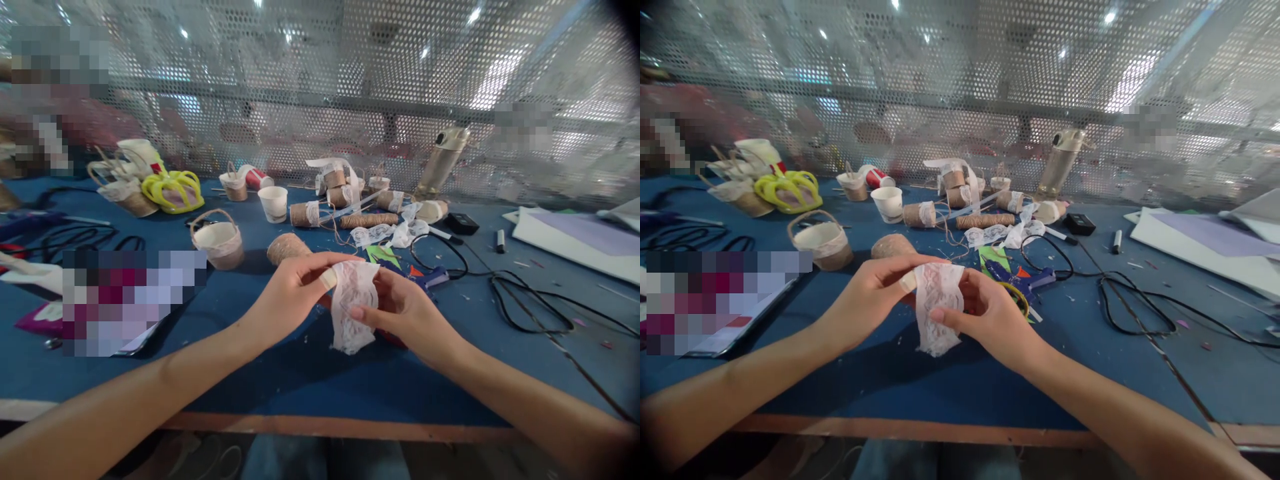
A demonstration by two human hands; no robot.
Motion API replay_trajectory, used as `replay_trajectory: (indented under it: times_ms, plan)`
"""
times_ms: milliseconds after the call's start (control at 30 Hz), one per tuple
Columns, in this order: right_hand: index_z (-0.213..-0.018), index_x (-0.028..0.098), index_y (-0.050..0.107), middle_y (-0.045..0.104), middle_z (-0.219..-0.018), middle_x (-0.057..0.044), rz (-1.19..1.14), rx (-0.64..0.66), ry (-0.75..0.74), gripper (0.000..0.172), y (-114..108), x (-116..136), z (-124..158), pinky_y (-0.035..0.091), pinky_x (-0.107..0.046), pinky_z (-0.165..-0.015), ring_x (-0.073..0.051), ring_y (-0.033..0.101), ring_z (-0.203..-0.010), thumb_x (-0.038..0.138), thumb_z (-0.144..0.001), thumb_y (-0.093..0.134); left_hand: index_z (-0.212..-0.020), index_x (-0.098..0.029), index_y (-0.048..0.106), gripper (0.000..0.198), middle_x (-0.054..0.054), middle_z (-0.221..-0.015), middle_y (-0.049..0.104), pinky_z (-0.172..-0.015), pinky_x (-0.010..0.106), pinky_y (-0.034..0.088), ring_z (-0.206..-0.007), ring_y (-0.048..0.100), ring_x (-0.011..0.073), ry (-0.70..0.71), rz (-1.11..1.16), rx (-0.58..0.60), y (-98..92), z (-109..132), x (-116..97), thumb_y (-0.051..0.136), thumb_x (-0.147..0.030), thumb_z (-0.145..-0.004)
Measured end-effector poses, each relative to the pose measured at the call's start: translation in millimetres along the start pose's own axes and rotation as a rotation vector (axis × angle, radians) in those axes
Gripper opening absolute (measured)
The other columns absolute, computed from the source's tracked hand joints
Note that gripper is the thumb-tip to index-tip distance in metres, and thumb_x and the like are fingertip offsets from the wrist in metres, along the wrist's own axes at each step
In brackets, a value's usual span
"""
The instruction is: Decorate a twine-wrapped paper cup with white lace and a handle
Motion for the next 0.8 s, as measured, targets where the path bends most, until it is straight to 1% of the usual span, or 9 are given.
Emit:
replay_trajectory:
  times_ms: [67, 133, 267, 367, 433, 500, 600, 700, 800]
  plan:
    - [-0.103, 0.025, 0.067, 0.075, -0.098, -0.001, 0.014, -0.001, -0.005, 0.036, -1.6, -1.2, -1.0, 0.059, -0.031, -0.081, -0.019, 0.071, -0.089, 0.032, -0.075, 0.087, -0.110, -0.023, 0.078, 0.023, 0.003, -0.110, 0.077, -0.067, 0.023, 0.062, -0.090, 0.072, 0.0193, 0.045, -0.043, 0.002, 0.8, 1.0, -4.1, 0.061, -0.020, -0.095]
    - [-0.100, 0.024, 0.069, 0.074, -0.094, 0.000, 0.018, 0.002, -0.006, 0.029, -3.2, -3.4, -1.6, 0.058, -0.030, -0.078, -0.018, 0.071, -0.085, 0.031, -0.077, 0.085, -0.108, -0.024, 0.079, 0.023, 0.002, -0.111, 0.076, -0.069, 0.023, 0.062, -0.092, 0.071, 0.0190, 0.057, 0.007, 0.011, 0.4, 0.5, -4.5, 0.062, -0.018, -0.095]
    - [-0.094, 0.023, 0.069, 0.072, -0.085, 0.002, -0.007, -0.024, -0.003, 0.022, -7.1, -6.8, -0.9, 0.056, -0.026, -0.069, -0.015, 0.068, -0.075, 0.028, -0.078, 0.084, -0.114, -0.026, 0.078, 0.030, 0.003, -0.111, 0.074, -0.073, 0.027, 0.063, -0.094, 0.070, 0.0198, -0.033, 0.396, 0.090, 3.8, -2.7, 3.5, 0.060, -0.015, -0.092]
    - [-0.108, 0.024, 0.070, 0.075, -0.099, -0.001, -0.026, -0.037, -0.007, 0.031, -8.5, -6.9, -0.3, 0.056, -0.027, -0.076, -0.016, 0.070, -0.084, 0.028, -0.080, 0.083, -0.114, -0.020, 0.076, 0.031, 0.008, -0.110, 0.072, -0.075, 0.029, 0.063, -0.096, 0.069, 0.0219, -0.124, 0.561, 0.091, 4.6, -4.5, 10.4, 0.059, -0.016, -0.089]
    - [-0.110, 0.023, 0.070, 0.075, -0.100, -0.002, -0.044, -0.046, 0.017, 0.032, -9.3, -7.9, -0.4, 0.057, -0.028, -0.076, -0.016, 0.070, -0.085, 0.030, -0.081, 0.082, -0.110, -0.019, 0.076, 0.024, 0.009, -0.110, 0.071, -0.077, 0.030, 0.062, -0.098, 0.068, 0.0226, -0.165, 0.564, 0.050, 2.6, -5.4, 14.8, 0.061, -0.026, -0.093]
    - [-0.101, 0.021, 0.069, 0.073, -0.090, 0.000, -0.064, -0.072, 0.045, 0.027, -11.1, -8.8, -0.6, 0.056, -0.026, -0.073, -0.015, 0.069, -0.079, 0.033, -0.081, 0.082, -0.109, -0.019, 0.075, 0.028, 0.010, -0.112, 0.071, -0.080, 0.032, 0.060, -0.100, 0.067, 0.0233, -0.209, 0.517, 0.043, 4.0, -5.2, 19.2, 0.063, -0.040, -0.096]
    - [-0.092, 0.021, 0.065, 0.069, -0.081, 0.001, -0.058, -0.120, 0.022, 0.026, -15.3, -5.7, -1.4, 0.054, -0.024, -0.064, -0.013, 0.066, -0.071, 0.038, -0.081, 0.082, -0.112, -0.017, 0.071, 0.040, 0.011, -0.112, 0.071, -0.084, 0.036, 0.059, -0.102, 0.068, 0.0254, -0.298, 0.424, 0.125, 15.3, -2.3, 26.1, 0.067, -0.052, -0.092]
    - [-0.090, 0.021, 0.063, 0.067, -0.080, 0.002, -0.011, -0.168, -0.040, 0.027, -20.5, -1.1, -1.6, 0.052, -0.023, -0.060, -0.013, 0.063, -0.067, 0.040, -0.082, 0.081, -0.114, -0.015, 0.067, 0.040, 0.011, -0.109, 0.072, -0.083, 0.035, 0.059, -0.100, 0.070, 0.0247, -0.362, 0.360, 0.168, 24.4, 1.9, 31.1, 0.079, -0.041, -0.085]
    - [-0.089, 0.021, 0.062, 0.067, -0.081, 0.002, 0.021, -0.190, -0.095, 0.025, -23.2, 2.0, -0.7, 0.053, -0.025, -0.066, -0.014, 0.063, -0.071, 0.037, -0.083, 0.080, -0.120, -0.016, 0.060, 0.045, 0.009, -0.107, 0.073, -0.083, 0.033, 0.058, -0.099, 0.071, 0.0225, -0.371, 0.336, 0.140, 26.2, 4.6, 32.0, 0.083, -0.027, -0.082]
Point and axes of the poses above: each hand's wrist, its own z-axis away from the middle knuckle, its own y-axis out of the palm, x = y × z, the point moved 8 cm from there along -z, towards the middle knuckle
